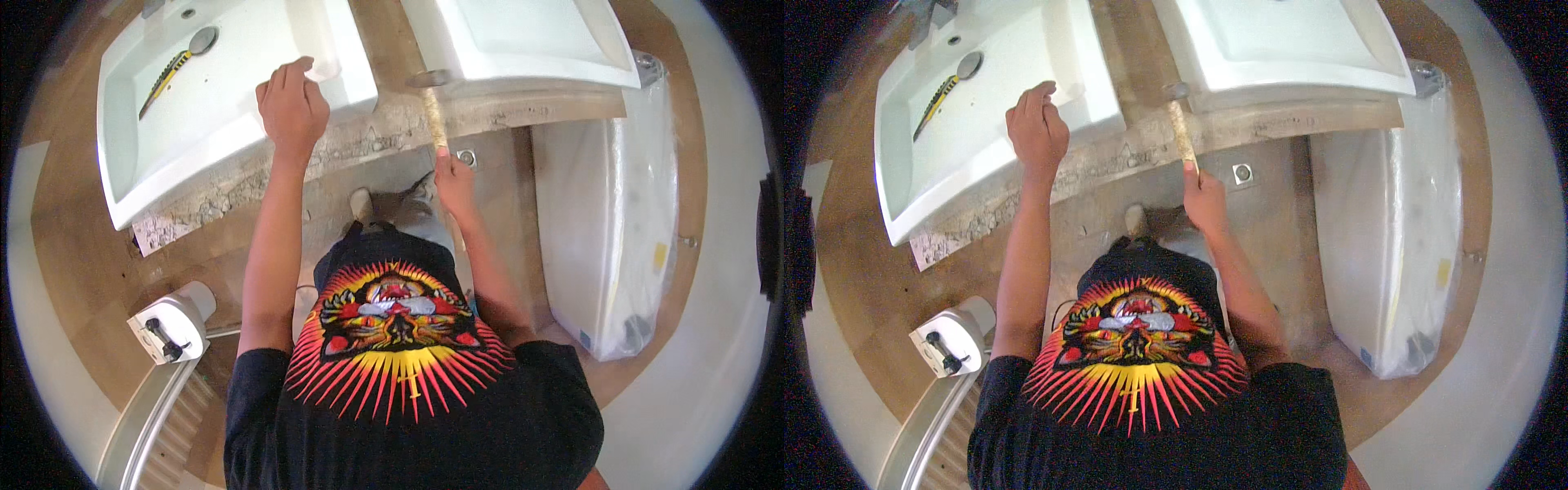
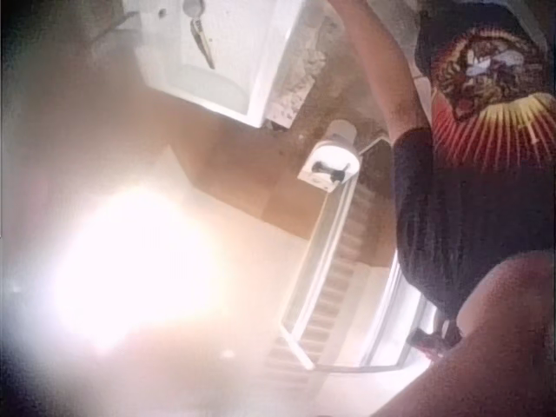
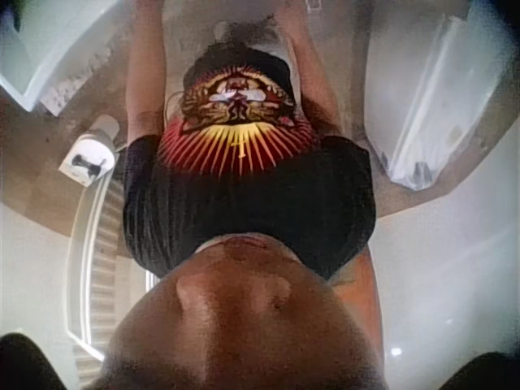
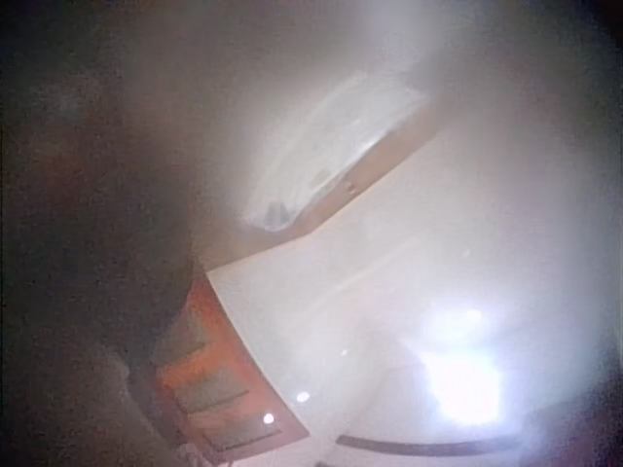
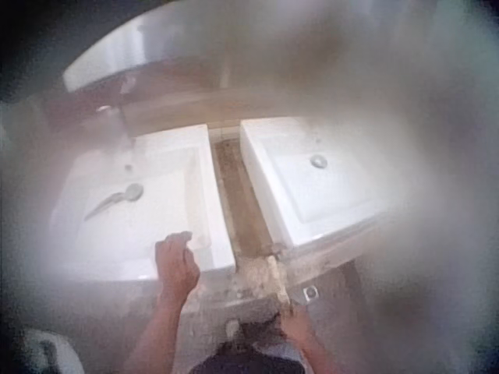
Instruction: The person uses a hammer to repeatedly strike the underside of a bathroom vanity countertop between two sinks, attempting to loosen the fixture. Another person assists by holding the countertop and using a tool underneath. The task involves coordinated demolition work in a bathroom.
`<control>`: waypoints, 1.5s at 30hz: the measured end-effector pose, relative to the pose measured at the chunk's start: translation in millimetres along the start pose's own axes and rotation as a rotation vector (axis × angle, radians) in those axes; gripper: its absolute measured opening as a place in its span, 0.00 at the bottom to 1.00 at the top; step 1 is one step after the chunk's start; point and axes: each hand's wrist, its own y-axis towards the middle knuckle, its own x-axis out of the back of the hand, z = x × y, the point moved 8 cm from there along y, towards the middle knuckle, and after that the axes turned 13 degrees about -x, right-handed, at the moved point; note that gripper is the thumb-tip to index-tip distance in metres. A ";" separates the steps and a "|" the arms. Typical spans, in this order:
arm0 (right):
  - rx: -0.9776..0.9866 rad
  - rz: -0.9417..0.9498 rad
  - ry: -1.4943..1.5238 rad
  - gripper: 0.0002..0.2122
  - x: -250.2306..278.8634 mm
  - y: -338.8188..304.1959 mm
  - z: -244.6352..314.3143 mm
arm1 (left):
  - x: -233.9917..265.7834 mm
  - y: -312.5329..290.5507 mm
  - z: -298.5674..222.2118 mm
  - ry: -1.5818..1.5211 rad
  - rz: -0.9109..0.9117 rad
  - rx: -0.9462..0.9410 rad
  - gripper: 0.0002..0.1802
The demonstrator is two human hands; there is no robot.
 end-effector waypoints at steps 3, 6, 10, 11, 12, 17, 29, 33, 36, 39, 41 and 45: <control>0.062 0.061 0.262 0.26 33.9 -9.8 72.7 | -1.2 -3.2 3.6 -0.027 -0.053 -0.016 0.14; 0.148 -0.038 0.164 0.27 17.0 -3.7 44.4 | -7.1 4.5 2.4 -0.020 -0.031 -0.003 0.14; 0.126 -0.131 -0.139 0.27 -10.3 29.8 -30.9 | -9.8 10.3 -0.4 -0.016 -0.062 -0.052 0.14; 0.076 -0.078 -0.105 0.27 -3.9 44.3 -20.2 | -11.0 12.3 2.9 0.005 -0.080 -0.071 0.14; -0.006 -0.014 -0.074 0.28 6.9 37.6 -4.6 | -7.2 0.7 2.3 0.015 -0.067 -0.086 0.14; 0.049 0.075 0.276 0.29 40.9 -8.1 66.3 | -3.6 -3.7 4.0 -0.015 -0.059 -0.038 0.13; 0.039 0.023 0.079 0.28 34.8 -7.4 58.3 | -3.2 1.4 4.1 -0.022 -0.058 -0.001 0.13; 0.035 0.064 0.113 0.29 17.8 -5.6 47.0 | -6.9 1.3 4.5 -0.063 -0.067 -0.008 0.13; -0.048 0.058 -0.139 0.29 -14.5 21.7 1.1 | -6.7 2.3 2.8 -0.057 -0.065 -0.017 0.13; -0.073 0.034 -0.109 0.29 0.3 19.5 11.9 | -4.6 6.6 4.1 -0.026 -0.052 -0.015 0.13; -0.052 0.037 -0.018 0.29 16.1 20.9 45.3 | -3.1 6.0 3.9 -0.027 -0.051 -0.016 0.14; 0.090 -0.003 0.232 0.27 22.5 6.3 63.0 | -4.5 0.0 5.8 -0.050 -0.063 0.000 0.13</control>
